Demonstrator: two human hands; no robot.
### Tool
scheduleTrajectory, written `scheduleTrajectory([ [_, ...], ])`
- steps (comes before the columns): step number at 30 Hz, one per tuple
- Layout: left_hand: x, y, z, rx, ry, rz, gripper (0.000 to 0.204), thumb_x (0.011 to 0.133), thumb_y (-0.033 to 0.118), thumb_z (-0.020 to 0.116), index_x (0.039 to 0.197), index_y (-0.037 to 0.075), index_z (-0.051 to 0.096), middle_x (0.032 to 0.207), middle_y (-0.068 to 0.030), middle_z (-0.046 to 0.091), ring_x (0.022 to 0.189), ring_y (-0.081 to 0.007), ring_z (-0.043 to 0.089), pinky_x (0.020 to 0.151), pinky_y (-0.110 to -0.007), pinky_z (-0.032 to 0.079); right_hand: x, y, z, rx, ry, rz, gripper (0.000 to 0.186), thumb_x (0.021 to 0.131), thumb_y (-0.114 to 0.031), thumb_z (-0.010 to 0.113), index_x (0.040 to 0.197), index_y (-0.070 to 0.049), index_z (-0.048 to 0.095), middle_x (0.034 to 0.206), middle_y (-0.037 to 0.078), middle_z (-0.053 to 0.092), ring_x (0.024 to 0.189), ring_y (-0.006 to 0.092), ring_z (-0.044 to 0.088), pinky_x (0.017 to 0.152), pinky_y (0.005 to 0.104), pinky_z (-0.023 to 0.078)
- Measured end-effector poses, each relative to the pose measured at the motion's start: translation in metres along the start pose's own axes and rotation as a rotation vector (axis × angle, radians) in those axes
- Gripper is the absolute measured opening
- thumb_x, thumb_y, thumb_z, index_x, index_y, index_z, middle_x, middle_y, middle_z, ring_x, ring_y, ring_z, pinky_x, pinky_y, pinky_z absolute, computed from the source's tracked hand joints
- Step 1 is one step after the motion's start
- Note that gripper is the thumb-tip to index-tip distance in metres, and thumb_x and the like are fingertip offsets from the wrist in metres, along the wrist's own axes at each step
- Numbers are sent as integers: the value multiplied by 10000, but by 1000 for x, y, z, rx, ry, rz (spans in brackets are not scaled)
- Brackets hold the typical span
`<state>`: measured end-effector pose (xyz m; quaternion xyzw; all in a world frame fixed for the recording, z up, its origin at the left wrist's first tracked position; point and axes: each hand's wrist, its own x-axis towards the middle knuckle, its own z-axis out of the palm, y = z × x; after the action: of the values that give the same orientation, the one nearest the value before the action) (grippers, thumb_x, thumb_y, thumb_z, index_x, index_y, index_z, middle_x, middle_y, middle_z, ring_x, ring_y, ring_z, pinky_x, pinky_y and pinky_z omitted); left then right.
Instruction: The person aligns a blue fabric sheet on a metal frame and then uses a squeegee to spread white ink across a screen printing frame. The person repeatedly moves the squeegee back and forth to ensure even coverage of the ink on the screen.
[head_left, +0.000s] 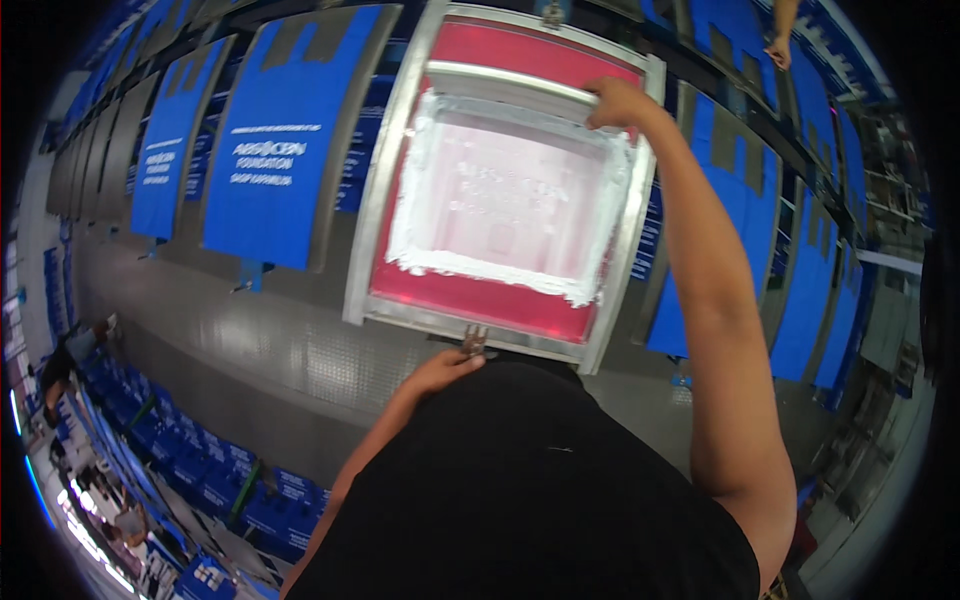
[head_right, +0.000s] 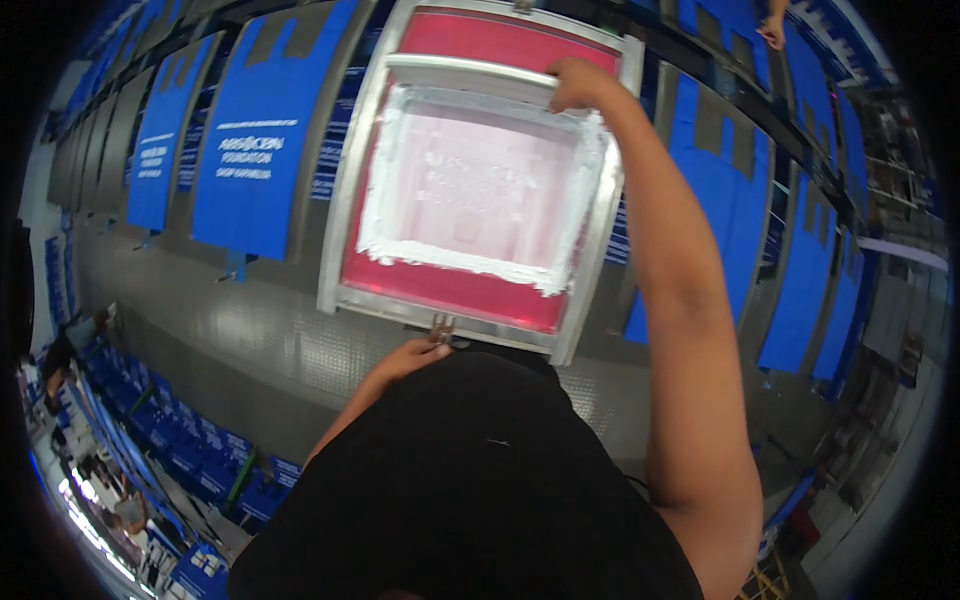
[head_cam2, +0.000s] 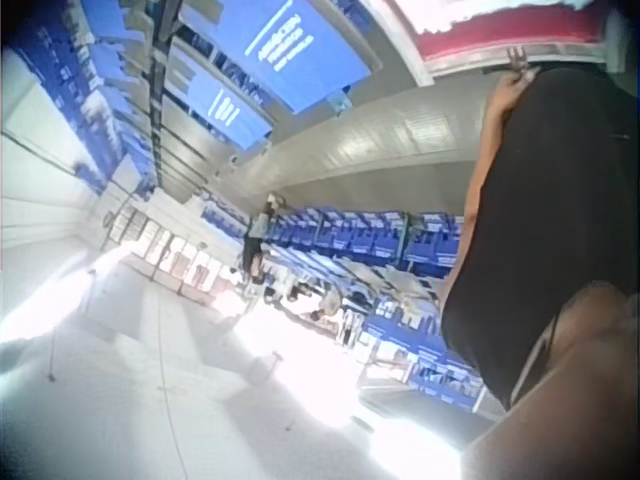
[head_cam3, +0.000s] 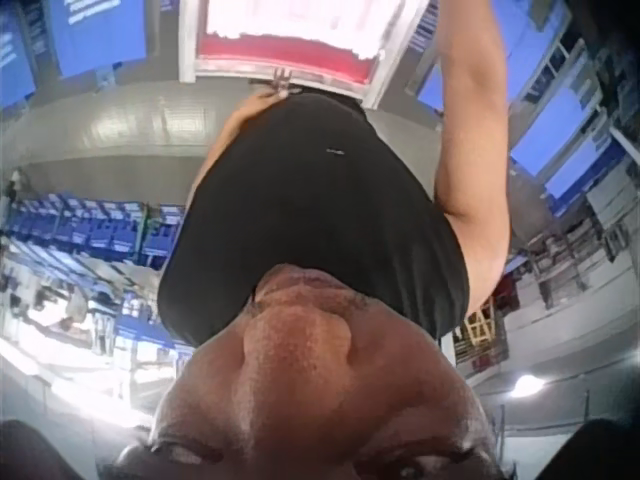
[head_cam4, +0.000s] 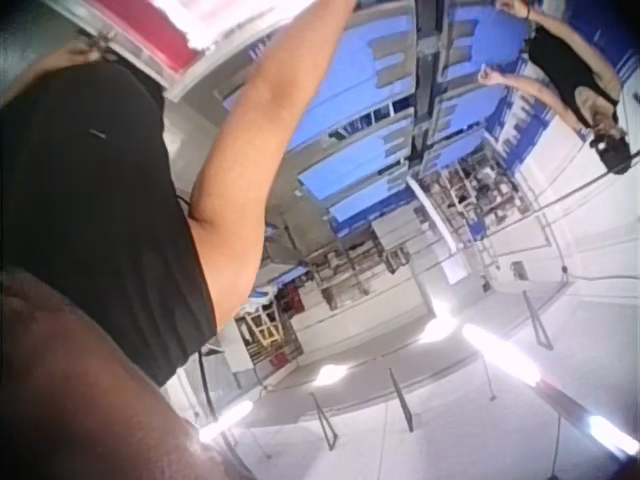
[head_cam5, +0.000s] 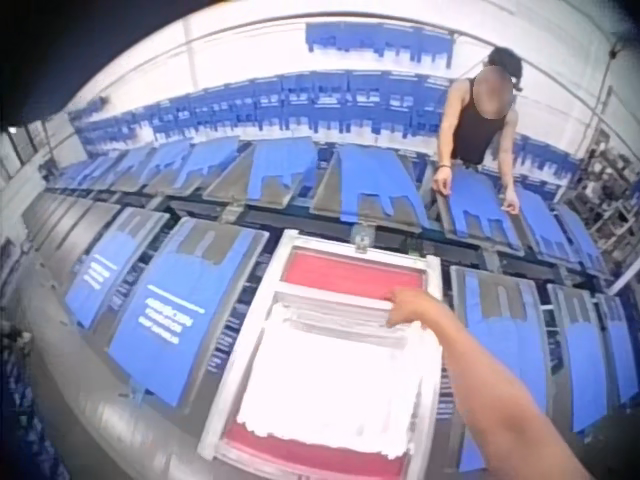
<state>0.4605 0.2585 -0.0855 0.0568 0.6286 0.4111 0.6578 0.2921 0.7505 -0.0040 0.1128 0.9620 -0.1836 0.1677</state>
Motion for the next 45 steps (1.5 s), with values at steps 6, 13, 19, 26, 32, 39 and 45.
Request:
scheduleTrajectory([
  [6, 7, -8, -9, 100, -80, 228, 562, 952, 527, 510, 906, -3, 692, 800, -85, 659, 771, -130, 608, 702, -270, 490, 11, -34, 23, 19, 224, 92, 553, 645, -30, 545, 1190, -52, 637, 1120, 214, 654, 1060, 365, 616, 940, 400, 472],
  [13, -5, 22, -6, 6, -216, 183, 558, 971, 511, 478, 796, 19, 674, 637, -20, 578, 595, -94, 532, 574, -234, 439, -54, -68, 45, -59, 161, 72, 531, 663, -72, 571, 1188, -97, 649, 1107, 178, 664, 1029, 337, 630, 902, 409, 494],
  [19, -6, 23, -2, -41, -203, 160, 528, 966, 490, 499, 793, 18, 662, 622, -19, 570, 577, -95, 519, 557, -227, 422, -235, -177, 130, 10, 351, 17, 379, 666, 1, 598, 1030, -87, 662, 909, 134, 649, 881, 328, 614, 800, 443, 473],
  [26, 5, 15, 4, 45, -29, 35, 519, 951, 487, 528, 778, 14, 654, 625, -34, 576, 553, -124, 522, 533, -264, 425, -261, -179, 143, 50, 340, 13, 415, 655, -18, 631, 1066, -56, 594, 923, 98, 643, 915, 300, 587, 812, 438, 430],
  [32, -3, 6, 6, 155, 145, -2, 543, 927, 511, 551, 766, 6, 667, 626, -69, 603, 591, -155, 574, 562, -289, 452, -270, -106, 113, 62, 209, 104, 303, 728, -164, 717, 1019, -94, 678, 918, 115, 674, 920, 272, 629, 910, 378, 429],
  [39, -31, 98, -60, 511, 1004, 386, 408, 924, 391, 565, 963, 2, 683, 843, -224, 670, 819, -357, 667, 704, -434, 497, -245, -18, 161, 876, 364, 146, 371, 684, -265, 822, 947, -21, 727, 796, 52, 683, 760, 122, 593, 712, 285, 470],
  [45, 30, 66, -180, 151, 920, 420, 517, 1005, 362, 473, 1315, -50, 511, 1328, -171, 555, 1214, -227, 512, 1019, -312, 377, -207, -21, 172, 1184, 331, 259, 368, 700, -261, 812, 954, -9, 722, 838, 75, 701, 752, 137, 630, 701, 277, 488],
])
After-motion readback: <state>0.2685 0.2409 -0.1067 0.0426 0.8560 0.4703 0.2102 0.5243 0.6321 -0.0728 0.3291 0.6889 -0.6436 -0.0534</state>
